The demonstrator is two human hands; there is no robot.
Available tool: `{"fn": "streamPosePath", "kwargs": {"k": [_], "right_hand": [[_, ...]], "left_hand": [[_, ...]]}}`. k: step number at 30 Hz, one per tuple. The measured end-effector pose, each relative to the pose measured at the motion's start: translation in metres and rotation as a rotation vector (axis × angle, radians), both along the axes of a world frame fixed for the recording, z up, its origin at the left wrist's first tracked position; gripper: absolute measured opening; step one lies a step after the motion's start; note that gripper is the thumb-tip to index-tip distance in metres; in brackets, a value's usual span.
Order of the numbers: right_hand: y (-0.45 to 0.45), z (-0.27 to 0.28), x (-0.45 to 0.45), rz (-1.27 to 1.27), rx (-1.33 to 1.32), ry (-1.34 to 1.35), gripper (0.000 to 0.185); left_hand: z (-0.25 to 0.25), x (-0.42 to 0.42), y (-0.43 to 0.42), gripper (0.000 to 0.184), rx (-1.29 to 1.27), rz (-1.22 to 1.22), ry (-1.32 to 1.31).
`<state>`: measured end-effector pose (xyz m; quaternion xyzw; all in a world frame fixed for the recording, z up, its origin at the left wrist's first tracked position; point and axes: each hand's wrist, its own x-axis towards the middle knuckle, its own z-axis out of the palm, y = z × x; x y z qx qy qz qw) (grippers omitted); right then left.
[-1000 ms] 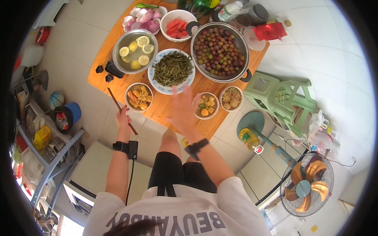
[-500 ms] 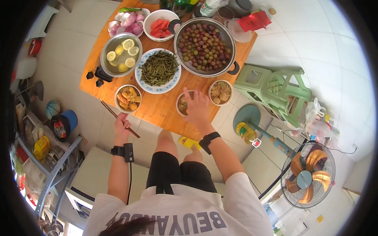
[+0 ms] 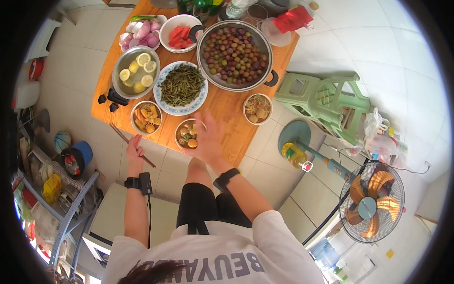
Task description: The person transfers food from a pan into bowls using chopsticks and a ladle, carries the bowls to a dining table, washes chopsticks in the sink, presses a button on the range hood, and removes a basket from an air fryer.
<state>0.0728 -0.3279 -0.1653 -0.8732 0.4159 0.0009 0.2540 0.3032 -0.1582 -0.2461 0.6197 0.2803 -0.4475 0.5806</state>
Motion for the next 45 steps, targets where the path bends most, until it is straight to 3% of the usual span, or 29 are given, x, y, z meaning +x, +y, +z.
{"fn": "streamPosePath", "kwargs": {"k": [3, 5, 7, 10, 14, 22, 29, 31, 33, 35, 37, 40, 41, 45], "right_hand": [[-0.048, -0.003, -0.049, -0.390, -0.167, -0.060, 0.123], [-0.078, -0.022, -0.085, -0.590, -0.277, 0.195, 0.127], [-0.108, -0.023, -0.106, -0.571, -0.178, 0.449, 0.131], [-0.131, -0.020, -0.112, -0.477, 0.006, 0.482, 0.132], [-0.141, -0.021, -0.114, -0.395, 0.062, 0.504, 0.130], [-0.102, -0.023, -0.110, -0.262, -0.061, 0.410, 0.122], [-0.055, -0.012, -0.088, -0.180, -0.063, 0.404, 0.117], [-0.032, -0.005, -0.083, -0.198, -0.272, 0.137, 0.095], [0.002, 0.038, -0.076, -0.082, -0.095, -0.093, 0.063], [0.046, 0.058, -0.091, 0.103, 0.325, -0.275, 0.040], [0.080, 0.094, -0.094, 0.049, 0.654, -0.295, 0.026], [0.086, 0.157, -0.089, 0.042, 0.823, -0.438, 0.022], [0.091, 0.157, -0.096, -0.023, 0.952, -0.420, 0.027], [0.093, 0.173, -0.119, 0.144, 0.965, -0.355, 0.029]], "left_hand": [[0.009, -0.007, 0.020, 0.032, 0.126, 0.017, -0.091], [0.018, -0.017, 0.037, 0.030, 0.129, 0.003, -0.077], [0.026, -0.029, 0.054, 0.029, 0.131, -0.005, -0.070], [0.034, -0.047, 0.075, 0.026, 0.167, -0.012, -0.014], [0.046, -0.061, 0.088, 0.023, 0.173, 0.013, 0.035], [0.084, -0.074, 0.080, 0.021, 0.065, -0.010, 0.039], [0.136, -0.099, 0.049, 0.027, -0.210, -0.144, 0.010], [0.149, -0.111, 0.032, 0.028, -0.284, -0.169, 0.013], [0.160, -0.128, 0.011, 0.031, -0.462, -0.181, 0.011], [0.176, -0.147, -0.009, 0.033, -0.519, -0.184, 0.026], [0.191, -0.166, -0.024, 0.034, -0.586, -0.179, 0.023], [0.214, -0.192, -0.033, 0.034, -0.655, -0.164, 0.123], [0.222, -0.199, -0.032, 0.034, -0.686, -0.201, 0.103], [0.258, -0.226, -0.007, 0.036, -0.694, -0.182, -0.044]]}}
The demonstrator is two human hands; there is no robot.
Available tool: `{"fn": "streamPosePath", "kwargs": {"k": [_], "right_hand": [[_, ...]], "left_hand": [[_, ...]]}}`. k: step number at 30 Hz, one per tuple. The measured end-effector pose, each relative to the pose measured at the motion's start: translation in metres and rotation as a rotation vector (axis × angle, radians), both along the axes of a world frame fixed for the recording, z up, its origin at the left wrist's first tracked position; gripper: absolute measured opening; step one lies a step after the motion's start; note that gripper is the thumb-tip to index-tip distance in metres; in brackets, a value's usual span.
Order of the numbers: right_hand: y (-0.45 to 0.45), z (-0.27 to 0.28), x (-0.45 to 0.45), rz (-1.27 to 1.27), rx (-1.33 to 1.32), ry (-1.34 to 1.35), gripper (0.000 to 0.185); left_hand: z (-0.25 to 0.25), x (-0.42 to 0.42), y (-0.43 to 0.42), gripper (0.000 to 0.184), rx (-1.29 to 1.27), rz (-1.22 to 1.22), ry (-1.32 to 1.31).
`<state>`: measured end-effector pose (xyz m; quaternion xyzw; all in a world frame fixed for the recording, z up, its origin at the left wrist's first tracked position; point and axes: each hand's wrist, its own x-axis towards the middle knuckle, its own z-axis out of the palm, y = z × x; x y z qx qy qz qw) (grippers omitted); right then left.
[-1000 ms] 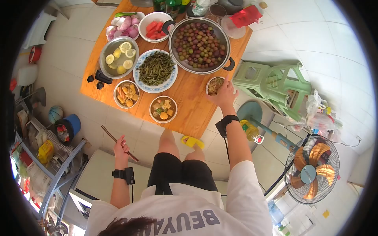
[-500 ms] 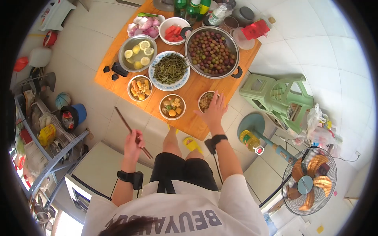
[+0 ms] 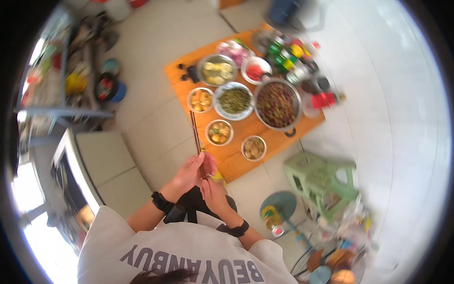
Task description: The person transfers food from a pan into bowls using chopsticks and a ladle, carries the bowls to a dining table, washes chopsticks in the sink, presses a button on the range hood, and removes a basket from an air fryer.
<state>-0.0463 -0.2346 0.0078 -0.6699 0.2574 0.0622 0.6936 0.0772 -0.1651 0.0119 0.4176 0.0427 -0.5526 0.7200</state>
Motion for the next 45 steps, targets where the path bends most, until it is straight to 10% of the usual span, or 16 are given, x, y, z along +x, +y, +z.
{"fn": "streamPosePath", "kwargs": {"k": [7, 15, 31, 43, 45], "right_hand": [[0.061, 0.030, 0.004, 0.552, 0.356, -0.066, 0.033], [0.144, 0.031, 0.073, 0.894, 0.346, -0.001, 0.035], [0.584, 0.009, 0.256, 1.343, 0.267, 0.041, 0.031], [0.757, -0.024, 0.290, 1.480, -0.084, 0.033, 0.030], [0.770, -0.023, 0.289, 1.507, -0.117, -0.069, 0.030]], "left_hand": [[0.057, -0.057, 0.130, 0.041, 0.161, 0.433, -0.308], [0.029, -0.103, 0.419, 0.045, 1.233, 1.080, -0.759], [-0.026, 0.027, 0.907, 0.062, 1.164, 1.696, -0.360], [-0.057, 0.043, 0.861, 0.058, 1.059, 1.781, -0.232], [-0.032, 0.048, 0.828, 0.050, 0.569, 1.764, 0.087]]}}
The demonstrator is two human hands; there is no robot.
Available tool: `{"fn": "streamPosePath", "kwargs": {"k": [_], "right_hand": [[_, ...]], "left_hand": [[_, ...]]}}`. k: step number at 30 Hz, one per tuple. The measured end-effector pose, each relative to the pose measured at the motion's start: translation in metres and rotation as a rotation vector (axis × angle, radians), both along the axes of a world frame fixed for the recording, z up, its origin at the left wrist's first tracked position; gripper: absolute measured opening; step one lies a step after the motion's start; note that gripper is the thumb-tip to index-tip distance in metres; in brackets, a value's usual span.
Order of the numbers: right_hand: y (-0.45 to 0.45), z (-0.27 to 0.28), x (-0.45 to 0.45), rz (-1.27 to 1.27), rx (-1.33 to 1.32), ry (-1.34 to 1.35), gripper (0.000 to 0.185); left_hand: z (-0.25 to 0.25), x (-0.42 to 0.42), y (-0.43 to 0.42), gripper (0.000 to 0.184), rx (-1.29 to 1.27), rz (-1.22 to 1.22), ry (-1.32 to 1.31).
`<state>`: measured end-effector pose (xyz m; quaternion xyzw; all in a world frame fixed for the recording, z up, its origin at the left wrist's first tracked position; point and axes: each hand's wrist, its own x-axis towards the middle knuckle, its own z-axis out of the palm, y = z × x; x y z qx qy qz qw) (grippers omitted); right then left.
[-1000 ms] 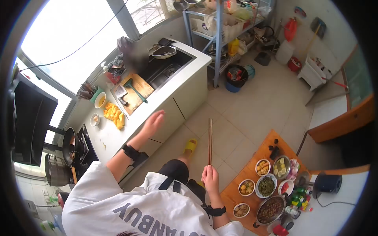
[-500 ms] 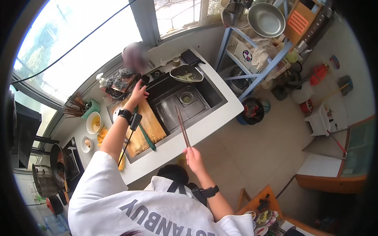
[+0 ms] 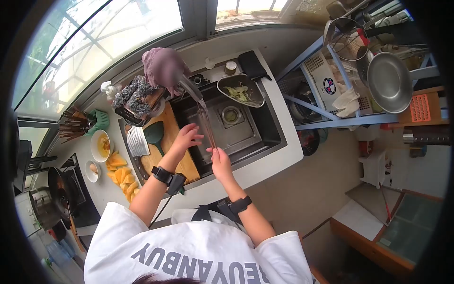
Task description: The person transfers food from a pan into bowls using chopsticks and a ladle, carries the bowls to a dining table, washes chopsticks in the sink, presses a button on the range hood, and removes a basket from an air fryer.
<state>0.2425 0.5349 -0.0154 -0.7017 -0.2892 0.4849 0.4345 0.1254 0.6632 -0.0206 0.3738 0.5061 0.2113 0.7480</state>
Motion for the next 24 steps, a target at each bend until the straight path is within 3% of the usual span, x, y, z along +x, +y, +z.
{"fn": "streamPosePath", "kwargs": {"k": [2, 6, 8, 16, 24], "right_hand": [[0.005, -0.002, 0.002, 0.013, 0.019, -0.009, 0.030], [-0.001, -0.010, 0.015, 0.020, 0.151, -0.122, 0.028], [-0.013, -0.016, 0.030, 0.047, 0.087, -0.092, 0.028], [-0.050, -0.007, 0.075, 0.069, -0.005, -0.044, 0.028], [-0.040, -0.009, 0.078, 0.062, 0.072, 0.033, 0.030]], "left_hand": [[0.000, 0.003, -0.023, 0.041, -0.248, -0.109, -0.255], [0.000, 0.028, -0.053, 0.038, -0.281, -0.005, -0.369], [0.003, 0.041, -0.059, 0.039, -0.334, 0.041, -0.453], [-0.002, 0.077, -0.072, 0.038, -0.300, 0.040, -0.475], [0.001, 0.088, -0.068, 0.036, -0.281, 0.133, -0.480]]}}
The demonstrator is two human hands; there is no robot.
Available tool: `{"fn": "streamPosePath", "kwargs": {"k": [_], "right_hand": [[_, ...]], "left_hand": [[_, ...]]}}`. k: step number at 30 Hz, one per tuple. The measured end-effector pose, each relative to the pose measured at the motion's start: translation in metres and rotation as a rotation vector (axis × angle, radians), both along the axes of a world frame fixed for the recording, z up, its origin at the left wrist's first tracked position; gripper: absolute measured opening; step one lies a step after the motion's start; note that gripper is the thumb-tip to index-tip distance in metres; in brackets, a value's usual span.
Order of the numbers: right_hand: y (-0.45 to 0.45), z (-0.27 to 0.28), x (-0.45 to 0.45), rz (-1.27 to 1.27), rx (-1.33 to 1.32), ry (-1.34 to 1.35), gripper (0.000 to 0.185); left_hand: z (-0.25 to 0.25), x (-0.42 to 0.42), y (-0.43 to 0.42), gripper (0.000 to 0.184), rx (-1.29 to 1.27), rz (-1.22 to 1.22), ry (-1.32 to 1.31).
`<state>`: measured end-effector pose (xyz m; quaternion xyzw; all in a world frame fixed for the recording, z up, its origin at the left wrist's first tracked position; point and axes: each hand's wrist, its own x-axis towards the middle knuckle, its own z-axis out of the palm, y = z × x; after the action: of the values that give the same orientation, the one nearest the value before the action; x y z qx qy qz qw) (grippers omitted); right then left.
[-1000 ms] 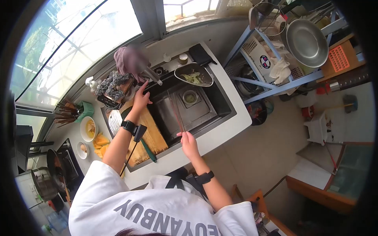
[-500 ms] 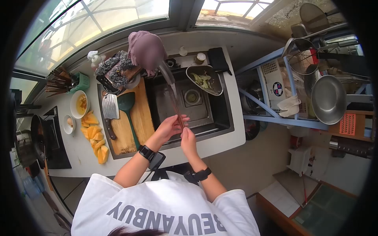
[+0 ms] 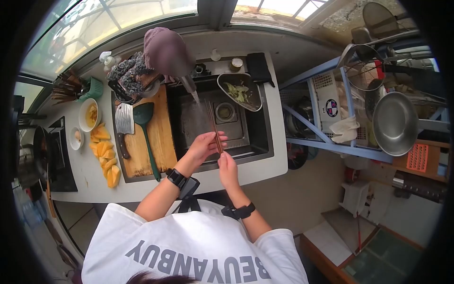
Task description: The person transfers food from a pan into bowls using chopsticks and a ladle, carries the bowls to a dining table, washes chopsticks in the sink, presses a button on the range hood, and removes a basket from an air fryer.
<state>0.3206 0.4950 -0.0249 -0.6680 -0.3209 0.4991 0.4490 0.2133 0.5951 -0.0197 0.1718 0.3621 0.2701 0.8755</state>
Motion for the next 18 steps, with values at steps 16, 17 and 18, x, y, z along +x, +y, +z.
{"fn": "streamPosePath", "kwargs": {"k": [16, 17, 18], "right_hand": [[0.015, 0.004, -0.012, 0.086, -0.047, 0.022, 0.029], [0.013, 0.004, -0.012, 0.093, -0.054, 0.012, 0.029], [0.011, 0.005, -0.012, 0.100, -0.061, 0.003, 0.029]], "left_hand": [[-0.006, -0.021, 0.007, 0.035, -0.019, 0.074, 0.010], [-0.006, -0.022, 0.006, 0.034, -0.022, 0.067, 0.003], [-0.006, -0.023, 0.004, 0.034, -0.024, 0.061, -0.003]]}}
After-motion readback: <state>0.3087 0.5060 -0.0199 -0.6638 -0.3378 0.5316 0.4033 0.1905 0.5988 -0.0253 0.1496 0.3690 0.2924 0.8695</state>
